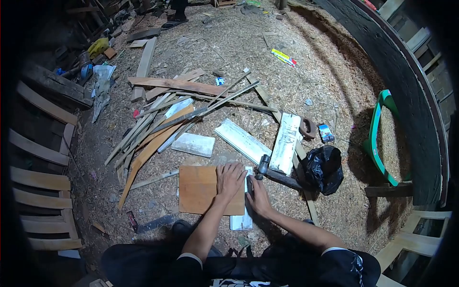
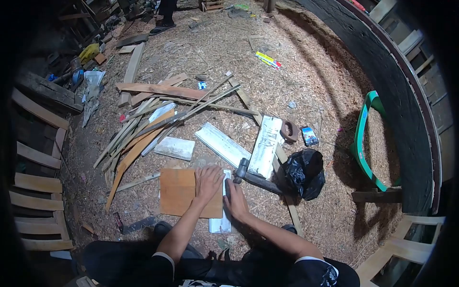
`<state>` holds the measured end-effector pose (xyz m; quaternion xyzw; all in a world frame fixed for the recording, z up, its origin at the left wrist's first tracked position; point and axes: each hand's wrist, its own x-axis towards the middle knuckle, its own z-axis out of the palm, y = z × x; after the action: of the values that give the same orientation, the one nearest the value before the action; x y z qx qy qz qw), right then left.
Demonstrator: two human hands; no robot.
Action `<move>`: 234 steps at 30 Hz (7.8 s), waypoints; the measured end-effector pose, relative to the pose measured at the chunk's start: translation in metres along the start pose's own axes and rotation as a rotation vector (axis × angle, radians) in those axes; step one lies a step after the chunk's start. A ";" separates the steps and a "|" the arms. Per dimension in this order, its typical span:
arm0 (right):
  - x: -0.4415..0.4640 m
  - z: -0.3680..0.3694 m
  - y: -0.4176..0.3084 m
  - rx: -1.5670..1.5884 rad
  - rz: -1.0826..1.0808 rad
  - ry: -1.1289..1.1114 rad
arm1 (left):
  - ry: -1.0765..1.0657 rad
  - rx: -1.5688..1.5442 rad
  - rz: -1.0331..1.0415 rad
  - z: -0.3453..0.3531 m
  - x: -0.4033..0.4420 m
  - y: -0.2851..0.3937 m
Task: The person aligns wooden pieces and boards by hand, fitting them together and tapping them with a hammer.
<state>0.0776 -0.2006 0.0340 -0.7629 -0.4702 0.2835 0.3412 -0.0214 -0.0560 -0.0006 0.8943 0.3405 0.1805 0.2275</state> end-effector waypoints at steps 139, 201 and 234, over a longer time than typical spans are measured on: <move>0.025 -0.081 0.012 -0.232 -0.053 0.026 | -0.117 0.139 -0.007 0.019 0.016 0.018; 0.055 -0.113 -0.054 -0.244 -0.172 0.169 | -0.301 0.424 0.126 -0.011 0.000 0.012; 0.052 -0.123 0.003 -0.220 -0.505 0.280 | -0.277 0.314 0.127 -0.008 0.004 0.003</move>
<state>0.1925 -0.1859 0.1003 -0.6858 -0.6213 0.0293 0.3780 -0.0208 -0.0528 0.0079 0.9546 0.2730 0.0146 0.1183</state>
